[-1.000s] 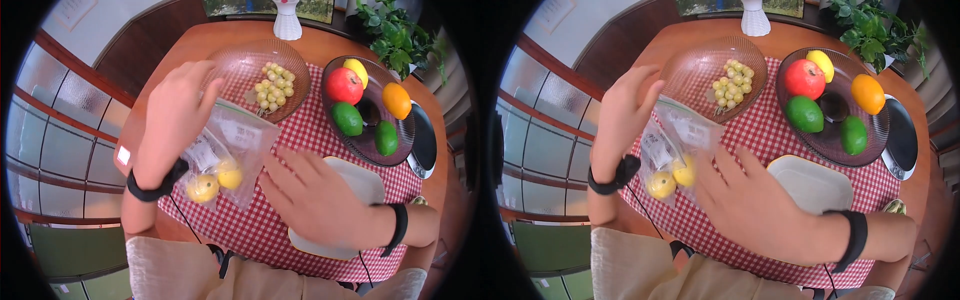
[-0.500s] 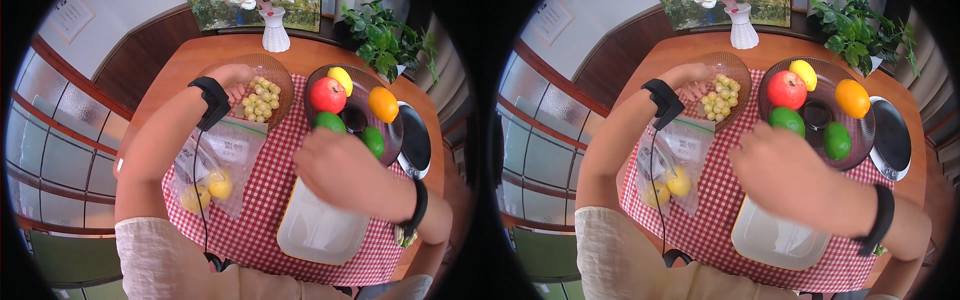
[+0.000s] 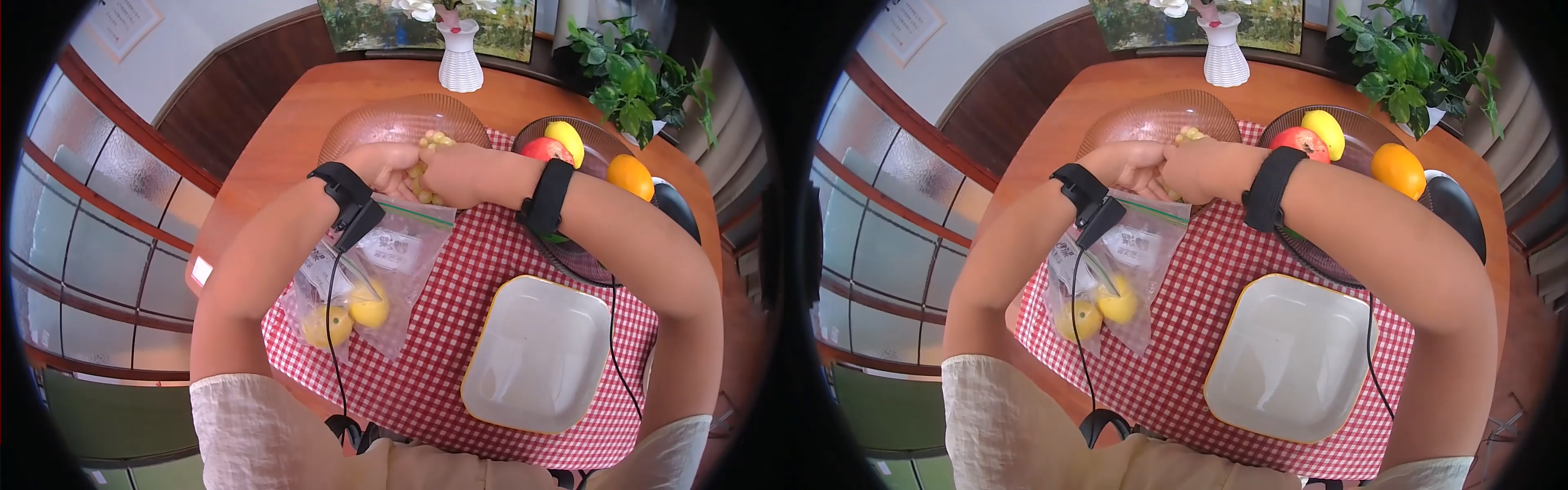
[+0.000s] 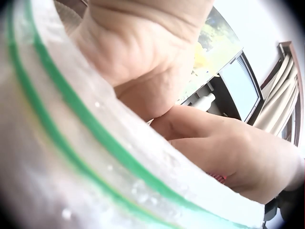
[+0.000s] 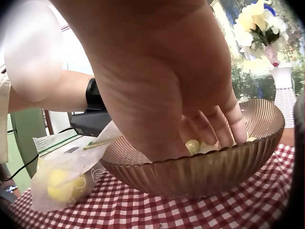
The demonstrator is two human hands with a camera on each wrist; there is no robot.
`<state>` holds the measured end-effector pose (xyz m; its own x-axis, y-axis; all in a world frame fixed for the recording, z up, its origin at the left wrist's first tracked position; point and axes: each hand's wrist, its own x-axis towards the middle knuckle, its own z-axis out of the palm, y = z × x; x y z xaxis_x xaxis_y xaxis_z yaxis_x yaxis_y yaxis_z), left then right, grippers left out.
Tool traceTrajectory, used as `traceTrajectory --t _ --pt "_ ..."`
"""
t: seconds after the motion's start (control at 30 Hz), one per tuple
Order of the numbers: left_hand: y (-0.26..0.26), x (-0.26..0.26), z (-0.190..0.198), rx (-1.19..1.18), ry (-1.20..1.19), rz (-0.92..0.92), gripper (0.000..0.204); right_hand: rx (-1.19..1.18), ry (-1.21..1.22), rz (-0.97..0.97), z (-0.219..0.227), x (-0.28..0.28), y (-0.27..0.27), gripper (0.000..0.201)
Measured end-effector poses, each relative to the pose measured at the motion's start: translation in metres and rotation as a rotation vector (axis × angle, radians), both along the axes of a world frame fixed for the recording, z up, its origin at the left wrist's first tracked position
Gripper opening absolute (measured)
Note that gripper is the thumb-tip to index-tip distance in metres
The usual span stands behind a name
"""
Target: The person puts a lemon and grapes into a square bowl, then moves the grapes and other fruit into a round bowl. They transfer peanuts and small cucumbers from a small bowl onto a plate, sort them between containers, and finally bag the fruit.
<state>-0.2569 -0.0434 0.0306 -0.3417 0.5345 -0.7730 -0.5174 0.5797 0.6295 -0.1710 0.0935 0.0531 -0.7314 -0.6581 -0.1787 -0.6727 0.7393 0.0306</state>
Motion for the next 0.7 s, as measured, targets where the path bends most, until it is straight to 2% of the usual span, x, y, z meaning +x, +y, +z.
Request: traceTrajectory --t 0.03,0.1,0.2,0.37,0.43,0.57,0.63,0.7 --pt "-0.001 -0.003 -0.004 0.002 -0.003 0.000 0.036 0.000 0.068 0.035 -0.002 0.000 0.000 0.025" --pt "-0.003 -0.009 -0.013 0.072 -0.127 0.048 0.028 -0.007 0.082 0.026 -0.007 0.001 -0.001 0.022" --pt "-0.009 -0.010 -0.018 0.184 -0.192 0.099 0.026 -0.006 0.084 0.017 -0.012 -0.007 -0.006 0.019" --pt "-0.008 -0.010 -0.020 0.158 -0.182 0.177 0.027 0.045 0.085 0.079 -0.019 -0.016 -0.003 0.019" --pt "-0.007 -0.010 -0.023 0.149 -0.177 0.221 0.028 -0.057 0.171 0.091 -0.026 -0.015 -0.001 0.020" --pt "-0.007 -0.009 -0.026 0.151 -0.136 0.250 0.031 -0.113 0.095 0.064 -0.021 -0.015 0.001 0.024" --pt "-0.006 -0.005 -0.025 0.160 -0.110 0.256 0.032 0.045 0.017 -0.040 -0.010 -0.014 -0.004 0.027" --pt "-0.006 -0.002 -0.025 0.195 -0.125 0.296 0.032 0.033 0.016 -0.033 -0.004 -0.011 -0.001 0.027"
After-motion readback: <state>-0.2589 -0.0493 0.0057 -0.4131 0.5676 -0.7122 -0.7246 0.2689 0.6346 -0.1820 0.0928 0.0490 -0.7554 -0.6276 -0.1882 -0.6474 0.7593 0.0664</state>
